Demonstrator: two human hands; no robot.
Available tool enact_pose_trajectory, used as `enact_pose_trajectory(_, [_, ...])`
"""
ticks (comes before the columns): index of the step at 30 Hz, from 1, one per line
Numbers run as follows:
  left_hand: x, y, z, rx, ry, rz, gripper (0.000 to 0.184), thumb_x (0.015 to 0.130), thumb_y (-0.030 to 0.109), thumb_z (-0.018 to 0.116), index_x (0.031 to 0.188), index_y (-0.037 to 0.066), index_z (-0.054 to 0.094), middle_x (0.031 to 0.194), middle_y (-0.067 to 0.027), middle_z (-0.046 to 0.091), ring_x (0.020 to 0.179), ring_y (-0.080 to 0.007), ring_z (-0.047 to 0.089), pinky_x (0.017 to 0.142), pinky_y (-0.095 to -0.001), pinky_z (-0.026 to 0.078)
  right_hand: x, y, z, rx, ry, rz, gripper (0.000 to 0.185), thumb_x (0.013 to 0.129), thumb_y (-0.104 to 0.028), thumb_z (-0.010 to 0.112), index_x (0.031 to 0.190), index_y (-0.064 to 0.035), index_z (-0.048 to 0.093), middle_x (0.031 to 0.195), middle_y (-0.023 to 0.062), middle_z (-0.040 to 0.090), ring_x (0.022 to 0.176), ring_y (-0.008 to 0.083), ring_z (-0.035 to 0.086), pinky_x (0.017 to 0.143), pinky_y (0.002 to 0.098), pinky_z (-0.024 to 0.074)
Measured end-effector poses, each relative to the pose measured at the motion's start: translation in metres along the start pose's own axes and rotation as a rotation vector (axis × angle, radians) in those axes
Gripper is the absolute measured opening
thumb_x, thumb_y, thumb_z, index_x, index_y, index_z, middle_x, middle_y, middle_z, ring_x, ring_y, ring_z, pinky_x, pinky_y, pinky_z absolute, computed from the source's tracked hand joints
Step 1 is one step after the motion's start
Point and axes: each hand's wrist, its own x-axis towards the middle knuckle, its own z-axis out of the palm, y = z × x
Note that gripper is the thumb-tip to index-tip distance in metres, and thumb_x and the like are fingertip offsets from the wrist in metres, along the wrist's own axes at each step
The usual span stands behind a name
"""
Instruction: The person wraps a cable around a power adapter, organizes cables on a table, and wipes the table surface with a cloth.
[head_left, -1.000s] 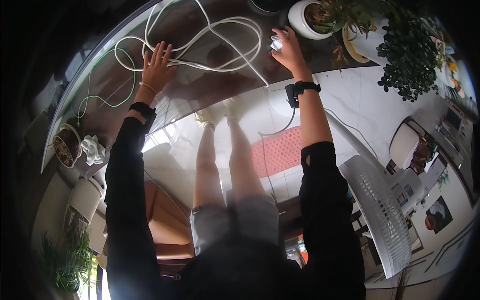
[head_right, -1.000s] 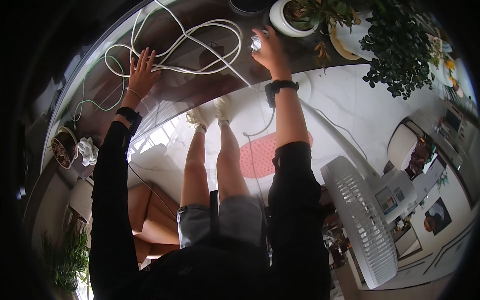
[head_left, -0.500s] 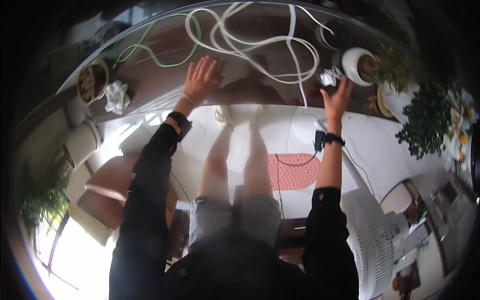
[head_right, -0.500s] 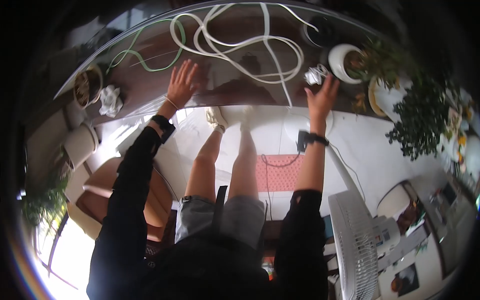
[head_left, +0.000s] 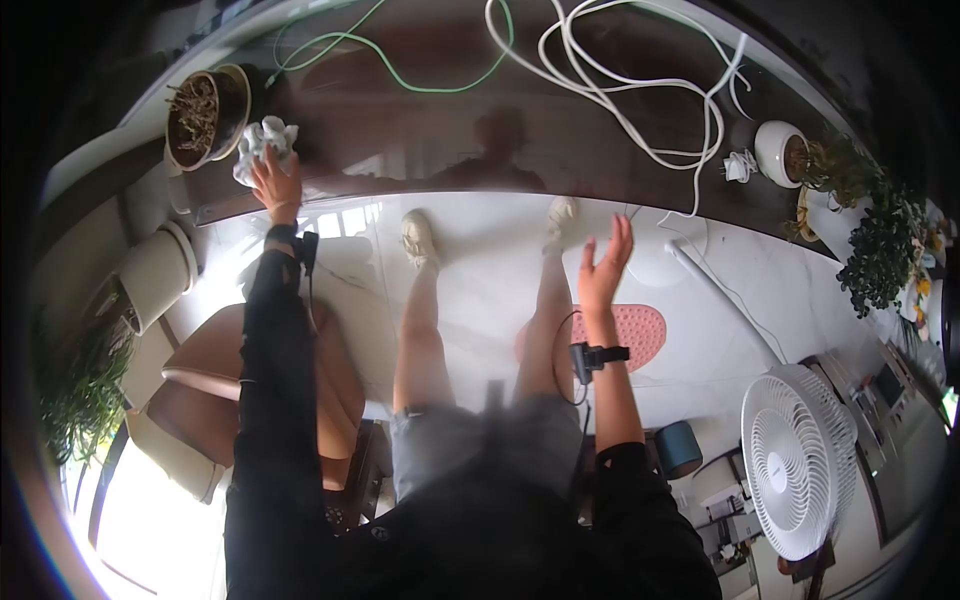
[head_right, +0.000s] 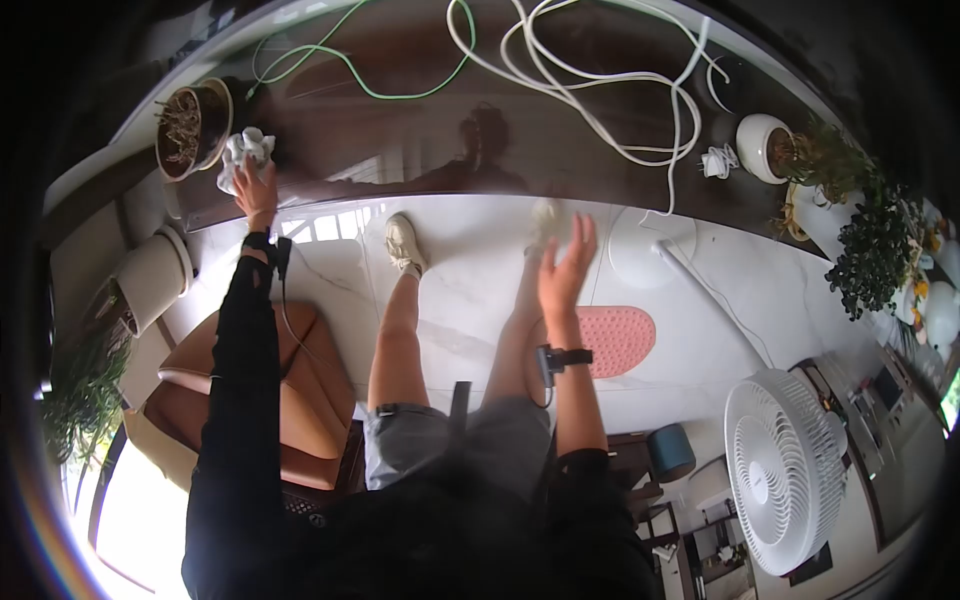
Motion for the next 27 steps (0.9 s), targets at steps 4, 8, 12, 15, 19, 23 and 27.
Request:
enact_pose_trajectory(4, [0.034,-0.018,0.004,-0.072,0.036,-0.215,0.066,0.082,0.058,0.054,0.129,0.011,0.047,0.121,-0.0202,0.052,0.115,-0.0399,0.048,0.094,-0.0522,0.040,-0.027,-0.038,0.098,0.067,-0.048,0.000,0.046,0.092,-0.012,0.053,0.134,-0.0036,0.039,0.141,0.0174,0.034,0.128,0.0341,0.037,0.098,0.0411,0.0402])
enact_pose_trajectory(8, [0.017,0.040,0.003,-0.062,-0.154,-0.302,0.061,0.084,0.056,0.052,0.117,0.005,0.054,0.113,-0.0187,0.058,0.106,-0.0382,0.055,0.088,-0.0479,0.045,-0.017,-0.088,0.141,0.160,0.023,-0.036,0.044,0.094,-0.015,0.051,0.135,-0.0036,0.039,0.139,0.0172,0.036,0.125,0.0310,0.039,0.099,0.0382,0.0394])
enact_pose_trajectory(12, [-0.080,0.191,0.010,-0.159,-0.193,0.287,0.043,0.084,0.035,0.059,0.116,0.006,0.052,0.112,-0.0159,0.057,0.108,-0.0332,0.053,0.093,-0.0434,0.041,0.000,-0.109,0.127,0.435,0.126,0.248,0.044,0.095,-0.017,0.051,0.135,-0.0029,0.039,0.138,0.0162,0.038,0.124,0.0249,0.042,0.101,0.0361,0.0368])
enact_pose_trajectory(15, [-0.165,0.344,-0.003,-0.440,-0.122,0.548,0.022,0.081,0.019,0.054,0.101,0.008,0.055,0.098,-0.0145,0.057,0.094,-0.0296,0.056,0.076,-0.0430,0.049,0.014,-0.105,0.081,0.506,0.189,0.402,0.043,0.096,-0.016,0.050,0.136,-0.0026,0.038,0.137,0.0154,0.040,0.124,0.0236,0.042,0.102,0.0348,0.0352])
enact_pose_trajectory(19, [-0.223,0.465,-0.026,-0.481,-0.234,0.658,0.027,0.076,0.023,0.064,0.098,0.013,0.053,0.099,-0.0076,0.050,0.094,-0.0242,0.055,0.057,-0.0337,0.053,0.035,-0.043,0.021,0.327,0.212,0.322,0.041,0.097,-0.011,0.047,0.136,-0.0024,0.040,0.138,0.0143,0.041,0.128,0.0223,0.039,0.104,0.0342,0.0321])
enact_pose_trajectory(23, [-0.194,0.415,-0.034,-0.676,-0.382,0.731,0.037,0.074,0.029,0.068,0.107,0.018,0.055,0.104,-0.0068,0.050,0.100,-0.0262,0.054,0.068,-0.0380,0.054,0.065,-0.001,0.010,0.057,-0.077,0.066,0.040,0.095,-0.011,0.049,0.133,-0.0018,0.045,0.140,0.0161,0.041,0.131,0.0271,0.038,0.107,0.0373,0.0306])
enact_pose_trajectory(27, [-0.169,0.290,-0.039,-0.517,-0.420,0.464,0.043,0.074,0.031,0.068,0.113,0.017,0.055,0.108,-0.0075,0.053,0.100,-0.0286,0.054,0.075,-0.0380,0.052,0.078,-0.007,0.114,0.021,-0.381,-0.508,0.043,0.091,-0.016,0.055,0.130,-0.0010,0.047,0.136,0.0197,0.045,0.131,0.0339,0.037,0.107,0.0424,0.0299])
